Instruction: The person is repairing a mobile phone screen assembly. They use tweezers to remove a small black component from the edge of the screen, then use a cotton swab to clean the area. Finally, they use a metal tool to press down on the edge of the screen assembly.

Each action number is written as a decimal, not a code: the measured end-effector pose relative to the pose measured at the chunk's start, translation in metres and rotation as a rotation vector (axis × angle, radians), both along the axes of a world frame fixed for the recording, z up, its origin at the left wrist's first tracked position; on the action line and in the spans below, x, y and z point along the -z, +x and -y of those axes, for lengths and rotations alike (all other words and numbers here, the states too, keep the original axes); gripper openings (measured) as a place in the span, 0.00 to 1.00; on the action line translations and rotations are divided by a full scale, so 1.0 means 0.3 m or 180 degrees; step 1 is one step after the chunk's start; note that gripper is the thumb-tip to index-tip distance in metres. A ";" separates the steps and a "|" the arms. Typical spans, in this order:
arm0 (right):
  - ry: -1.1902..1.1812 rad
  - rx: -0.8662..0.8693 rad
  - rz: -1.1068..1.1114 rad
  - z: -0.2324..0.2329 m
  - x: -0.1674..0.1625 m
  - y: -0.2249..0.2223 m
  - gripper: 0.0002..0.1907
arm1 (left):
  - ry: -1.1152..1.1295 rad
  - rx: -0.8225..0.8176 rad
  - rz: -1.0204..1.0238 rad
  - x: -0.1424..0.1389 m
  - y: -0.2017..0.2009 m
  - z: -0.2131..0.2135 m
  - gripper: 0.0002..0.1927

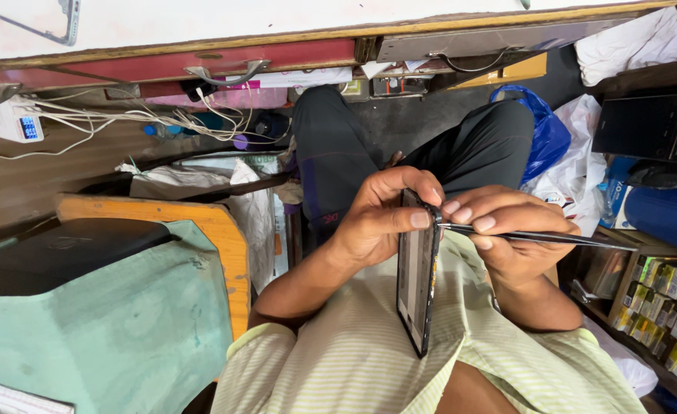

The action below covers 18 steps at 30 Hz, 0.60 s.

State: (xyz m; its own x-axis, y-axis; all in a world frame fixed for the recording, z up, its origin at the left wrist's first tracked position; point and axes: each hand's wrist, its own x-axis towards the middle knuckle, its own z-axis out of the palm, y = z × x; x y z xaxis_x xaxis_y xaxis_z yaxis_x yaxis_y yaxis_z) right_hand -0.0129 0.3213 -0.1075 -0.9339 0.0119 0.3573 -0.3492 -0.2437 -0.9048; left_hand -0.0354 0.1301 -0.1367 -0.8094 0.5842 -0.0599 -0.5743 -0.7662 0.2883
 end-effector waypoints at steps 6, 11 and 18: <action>-0.0024 0.0076 0.0041 0.002 0.003 -0.001 0.10 | -0.0080 -0.0016 -0.0038 0.003 0.004 -0.003 0.08; 0.0037 0.0028 -0.0025 0.001 0.000 -0.001 0.10 | -0.0089 -0.0020 -0.0036 0.002 0.002 -0.002 0.08; -0.0091 0.0105 0.0079 0.005 0.004 0.002 0.09 | -0.0041 0.0012 0.0011 0.000 0.005 -0.004 0.08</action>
State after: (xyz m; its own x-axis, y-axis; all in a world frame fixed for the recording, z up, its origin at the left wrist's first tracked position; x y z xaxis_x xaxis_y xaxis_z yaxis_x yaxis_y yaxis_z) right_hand -0.0124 0.3197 -0.1089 -0.9415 0.0528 0.3329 -0.3349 -0.2584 -0.9061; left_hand -0.0338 0.1313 -0.1367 -0.8070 0.5863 -0.0703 -0.5781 -0.7603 0.2963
